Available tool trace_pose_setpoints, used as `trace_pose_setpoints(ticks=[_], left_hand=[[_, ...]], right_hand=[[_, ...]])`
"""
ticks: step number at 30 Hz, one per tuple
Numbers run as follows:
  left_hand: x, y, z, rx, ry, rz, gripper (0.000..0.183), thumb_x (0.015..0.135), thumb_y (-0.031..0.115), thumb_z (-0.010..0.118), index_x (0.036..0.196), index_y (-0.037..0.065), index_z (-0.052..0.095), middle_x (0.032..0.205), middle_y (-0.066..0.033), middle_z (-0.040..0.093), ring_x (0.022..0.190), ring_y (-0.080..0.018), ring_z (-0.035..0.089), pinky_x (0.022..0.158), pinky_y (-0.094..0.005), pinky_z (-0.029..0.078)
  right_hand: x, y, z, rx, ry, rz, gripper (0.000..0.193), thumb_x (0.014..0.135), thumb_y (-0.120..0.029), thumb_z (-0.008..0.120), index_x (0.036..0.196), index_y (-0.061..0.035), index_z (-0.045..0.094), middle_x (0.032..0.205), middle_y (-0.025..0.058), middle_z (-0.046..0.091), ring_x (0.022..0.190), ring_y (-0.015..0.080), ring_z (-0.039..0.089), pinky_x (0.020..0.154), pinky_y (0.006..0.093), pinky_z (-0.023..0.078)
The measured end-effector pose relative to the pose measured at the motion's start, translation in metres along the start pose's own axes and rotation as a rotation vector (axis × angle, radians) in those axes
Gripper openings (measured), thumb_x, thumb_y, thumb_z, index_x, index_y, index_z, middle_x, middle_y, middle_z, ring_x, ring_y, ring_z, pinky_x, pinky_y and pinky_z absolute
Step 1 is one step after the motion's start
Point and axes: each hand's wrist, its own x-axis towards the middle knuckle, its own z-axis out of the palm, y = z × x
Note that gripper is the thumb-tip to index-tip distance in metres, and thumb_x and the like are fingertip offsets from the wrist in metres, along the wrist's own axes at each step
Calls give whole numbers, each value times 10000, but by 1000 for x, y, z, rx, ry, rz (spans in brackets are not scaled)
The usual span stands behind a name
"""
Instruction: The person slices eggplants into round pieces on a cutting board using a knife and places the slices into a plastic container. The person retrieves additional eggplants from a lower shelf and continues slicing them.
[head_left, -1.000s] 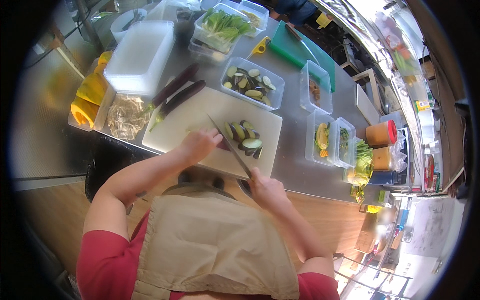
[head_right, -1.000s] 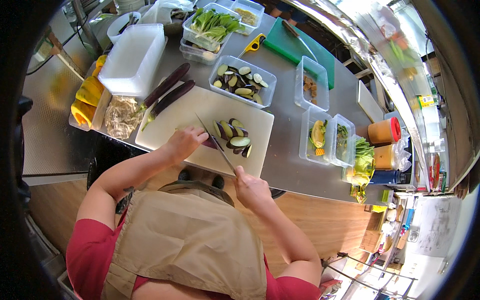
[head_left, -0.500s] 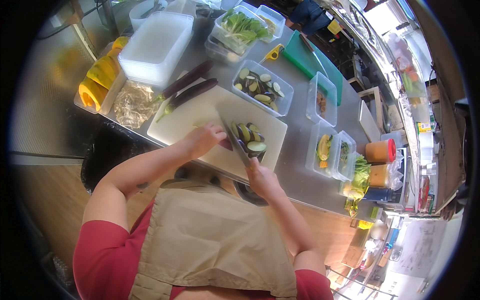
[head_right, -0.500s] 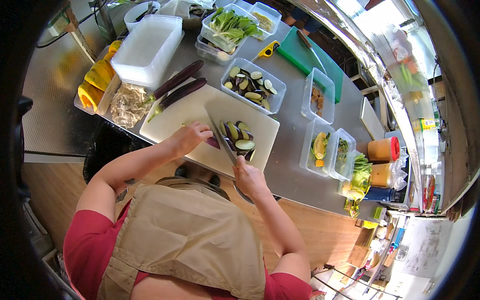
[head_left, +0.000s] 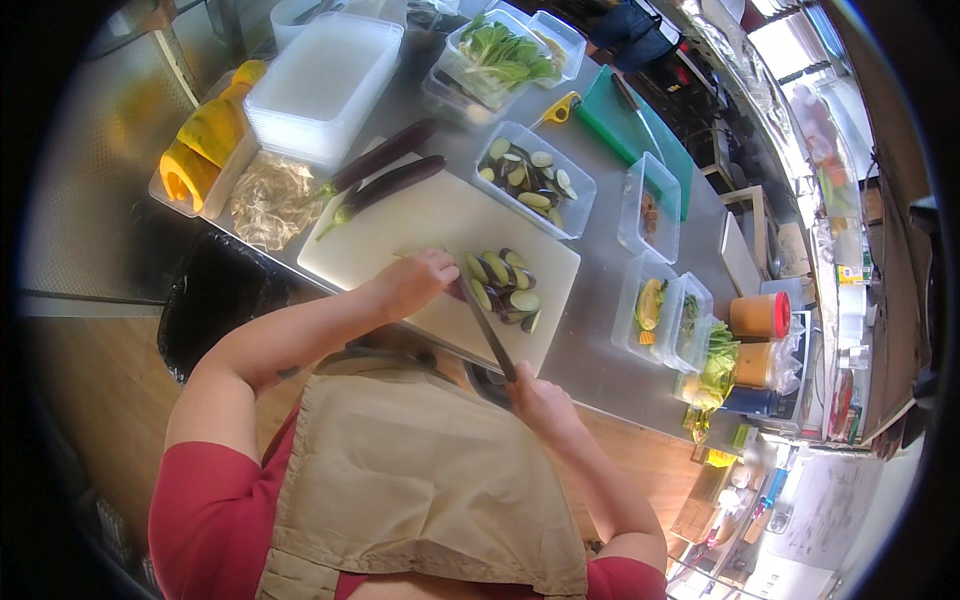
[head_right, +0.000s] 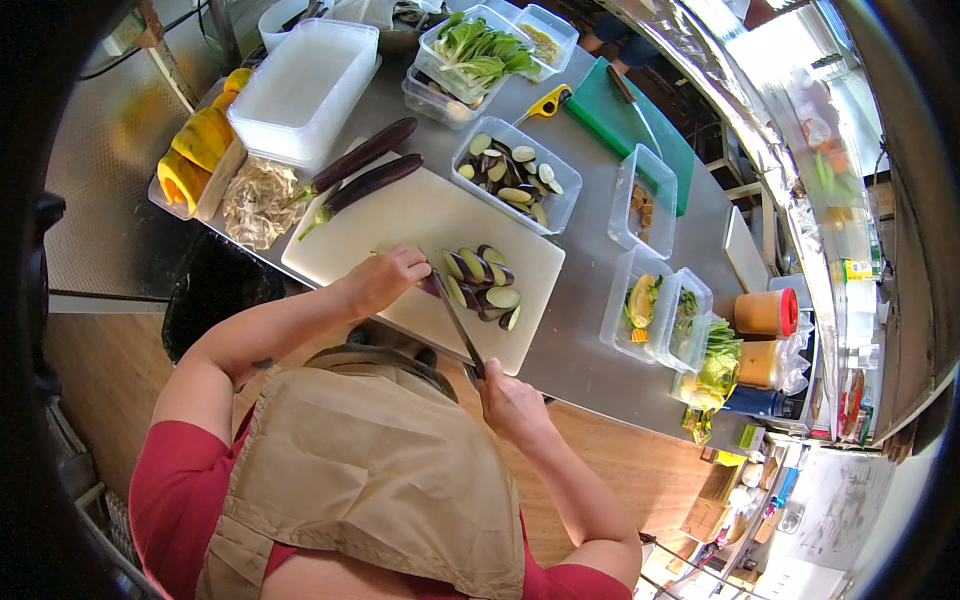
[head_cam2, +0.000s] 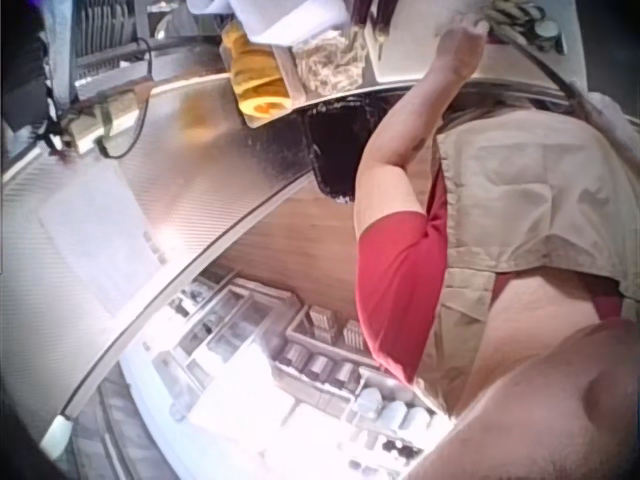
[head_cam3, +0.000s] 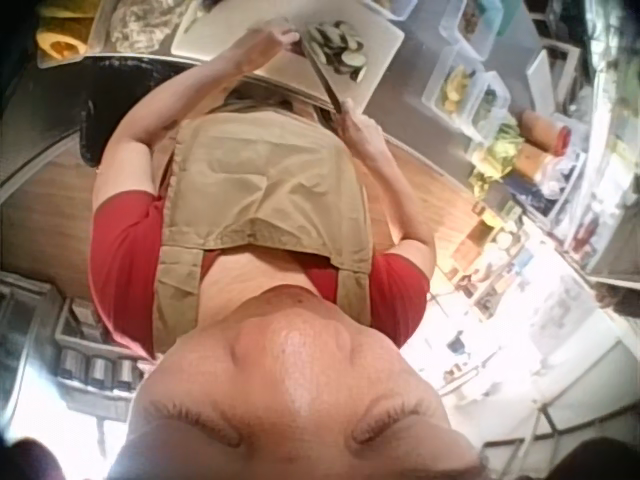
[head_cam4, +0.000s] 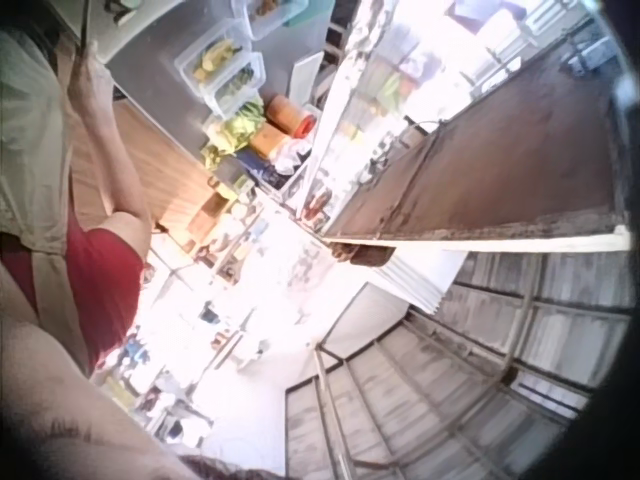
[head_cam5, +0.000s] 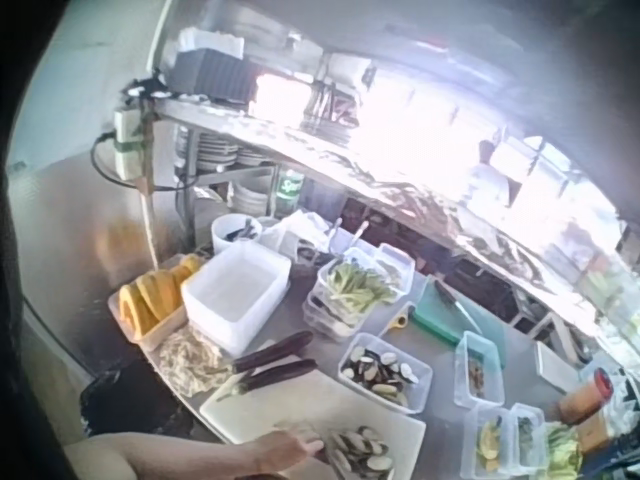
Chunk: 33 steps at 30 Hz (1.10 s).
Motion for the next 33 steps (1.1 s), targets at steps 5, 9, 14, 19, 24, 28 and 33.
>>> trace_pose_setpoints(ticks=[5,9,14,19,24,28,33], left_hand=[[3,3,-9,-27,-23,-1,110,825,62,569,922,45,618,970,-116,603,980,-307,593,846,-383,517],[-3,7,-18,-95,48,-29,109,848,58,564,944,54,615,966,-124,603,967,-317,603,816,-388,518],[-14,17,-10,-137,126,-163,105,879,51,570,975,40,612,961,-143,603,886,-345,629,753,-403,524],[-14,25,1,-169,145,-217,174,837,10,629,1010,20,611,965,-161,601,866,-379,625,739,-417,521],[-11,21,-3,-194,156,-259,256,786,-35,674,1028,13,603,975,-161,600,893,-379,619,755,-413,520],[-10,2,-7,-226,80,-177,263,794,-46,663,1039,25,603,1001,-148,607,933,-368,621,776,-410,520],[-11,-6,-5,-262,67,-122,276,803,-61,645,1053,50,612,1024,-138,616,952,-359,628,790,-405,527]], right_hand=[[72,-14,27,11,91,-16,275,1012,-299,444,1107,-52,369,793,251,653,773,475,633,669,576,483],[69,2,19,67,155,-67,276,1013,-299,440,1115,-51,372,802,259,655,797,472,636,692,570,491],[34,-8,8,95,198,6,285,1011,-302,444,1125,-46,392,801,262,662,767,471,643,668,566,507],[19,-37,6,30,140,35,281,1011,-298,453,1126,-43,427,784,250,667,747,460,654,654,560,512],[9,-26,12,-15,237,-11,268,962,-263,553,1072,-66,409,715,210,654,654,446,640,553,549,488],[0,-20,13,1,264,-41,271,956,-266,565,1070,-74,411,715,203,657,640,435,641,535,546,487],[-3,-21,14,34,164,18,263,969,-278,535,1079,-71,414,765,214,666,711,444,650,603,550,498]])
